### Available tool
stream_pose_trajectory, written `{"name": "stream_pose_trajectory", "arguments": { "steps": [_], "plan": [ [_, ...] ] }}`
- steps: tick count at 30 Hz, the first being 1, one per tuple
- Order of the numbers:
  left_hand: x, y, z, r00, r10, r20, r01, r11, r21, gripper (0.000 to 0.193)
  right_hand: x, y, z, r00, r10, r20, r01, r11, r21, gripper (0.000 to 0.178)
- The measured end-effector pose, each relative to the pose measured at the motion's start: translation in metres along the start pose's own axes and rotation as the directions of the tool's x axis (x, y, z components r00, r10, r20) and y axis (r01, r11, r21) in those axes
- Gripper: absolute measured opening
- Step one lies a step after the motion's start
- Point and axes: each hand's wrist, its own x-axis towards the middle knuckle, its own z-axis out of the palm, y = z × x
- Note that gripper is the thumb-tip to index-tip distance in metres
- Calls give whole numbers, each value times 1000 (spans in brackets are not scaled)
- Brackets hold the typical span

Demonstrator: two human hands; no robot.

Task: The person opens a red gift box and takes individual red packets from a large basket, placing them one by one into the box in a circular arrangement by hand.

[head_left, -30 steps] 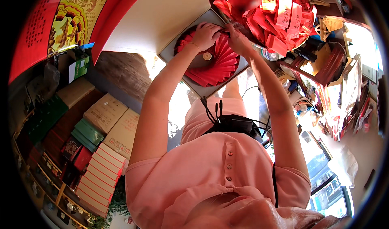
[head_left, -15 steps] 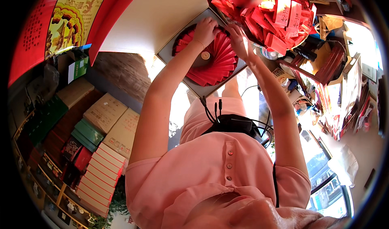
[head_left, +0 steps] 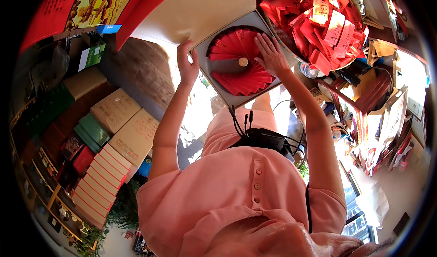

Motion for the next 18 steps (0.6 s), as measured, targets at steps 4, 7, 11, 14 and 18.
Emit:
{"name": "stream_pose_trajectory", "arguments": {
  "steps": [4, 7, 11, 14, 18],
  "plan": [
    [-67, -1, -1, 958, -284, 37, 285, 957, -42, 37, 0, 2, 3, 999, 30, 17, -30, 999, -18, 73],
    [-115, -12, 21, 731, -664, 159, 683, 709, -176, 55, 3, 0, 3, 999, 32, 28, -31, 999, -33, 74],
    [-140, -18, 59, 574, -805, 153, 777, 475, -414, 58, 0, -8, 10, 998, 60, -3, -60, 998, 32, 75],
    [-135, -13, 69, 570, -813, 118, 782, 493, -381, 58, -3, -8, 15, 997, 82, -1, -82, 996, 44, 76],
    [-140, -16, 77, 621, -776, 108, 744, 540, -395, 59, -3, -11, 12, 997, 77, 6, -77, 996, 40, 76]
  ]
}}
